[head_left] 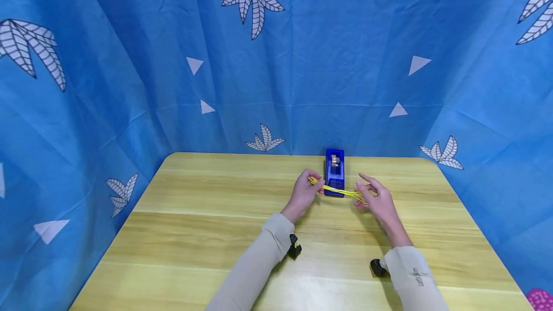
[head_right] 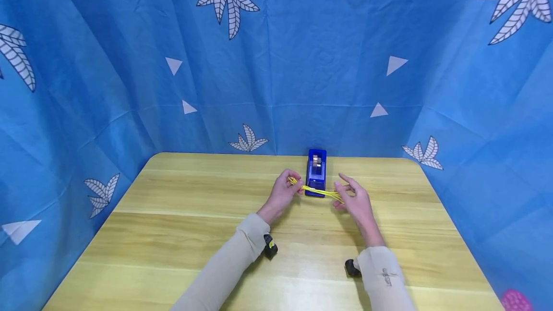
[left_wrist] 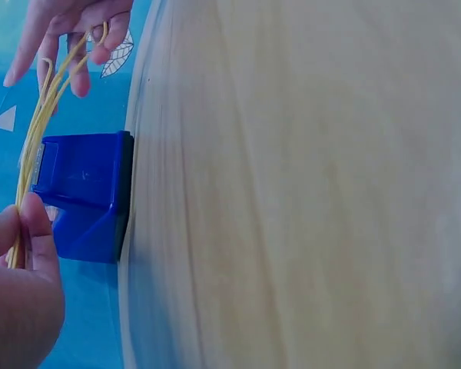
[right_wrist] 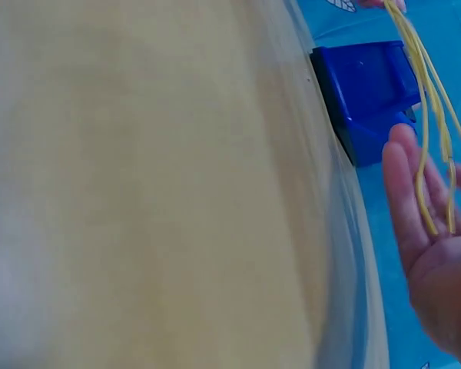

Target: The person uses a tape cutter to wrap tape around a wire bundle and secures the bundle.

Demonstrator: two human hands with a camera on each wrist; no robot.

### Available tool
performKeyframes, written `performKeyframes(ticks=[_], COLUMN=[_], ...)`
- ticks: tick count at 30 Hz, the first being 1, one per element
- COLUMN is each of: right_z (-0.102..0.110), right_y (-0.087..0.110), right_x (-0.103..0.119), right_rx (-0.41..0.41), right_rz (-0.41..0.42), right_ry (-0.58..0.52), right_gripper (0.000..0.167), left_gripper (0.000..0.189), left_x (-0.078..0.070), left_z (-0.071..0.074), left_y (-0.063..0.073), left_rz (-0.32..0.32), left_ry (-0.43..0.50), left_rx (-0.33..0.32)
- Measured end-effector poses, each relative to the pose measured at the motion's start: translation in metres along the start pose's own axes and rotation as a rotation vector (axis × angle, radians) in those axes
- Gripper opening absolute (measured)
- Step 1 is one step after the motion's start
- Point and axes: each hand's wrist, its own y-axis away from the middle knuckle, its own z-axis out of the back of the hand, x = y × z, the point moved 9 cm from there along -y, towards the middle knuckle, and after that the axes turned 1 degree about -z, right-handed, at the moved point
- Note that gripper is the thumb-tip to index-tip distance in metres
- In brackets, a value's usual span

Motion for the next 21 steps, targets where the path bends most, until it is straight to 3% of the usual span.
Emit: performKeyframes(ticks=[4,8,15,21], right_z=[0.002,-0.004,-0.008,-0.009], right_y=[-0.005,-0.008,-0.011,-0.011], right_x=[-0.007,-0.013,-0.013,-0.008], right_rx=[0.004,0.059,0.061,0.046], right_rz=[-0.096,-0.170,-0.191,-0.172], right_ry=[0.021,0.083,0.150,0.142], right_gripper=[0.072,0.061,0.047,0.042], left_gripper=[0.014,0.015,0.016,0.017], left_x=[-0.009,-0.011,-0.014,-0.016], left_z=[-0.002,-0.002,-0.001,0.000], left_y=[0.001,0.003,0.003,0.001], left_rz=[-0.044,-0.064,-0.105,-0.134], left_ry=[-0.052,-0.060,-0.107,-0.180], left_rx=[0.007,0.014,0.009,0.005])
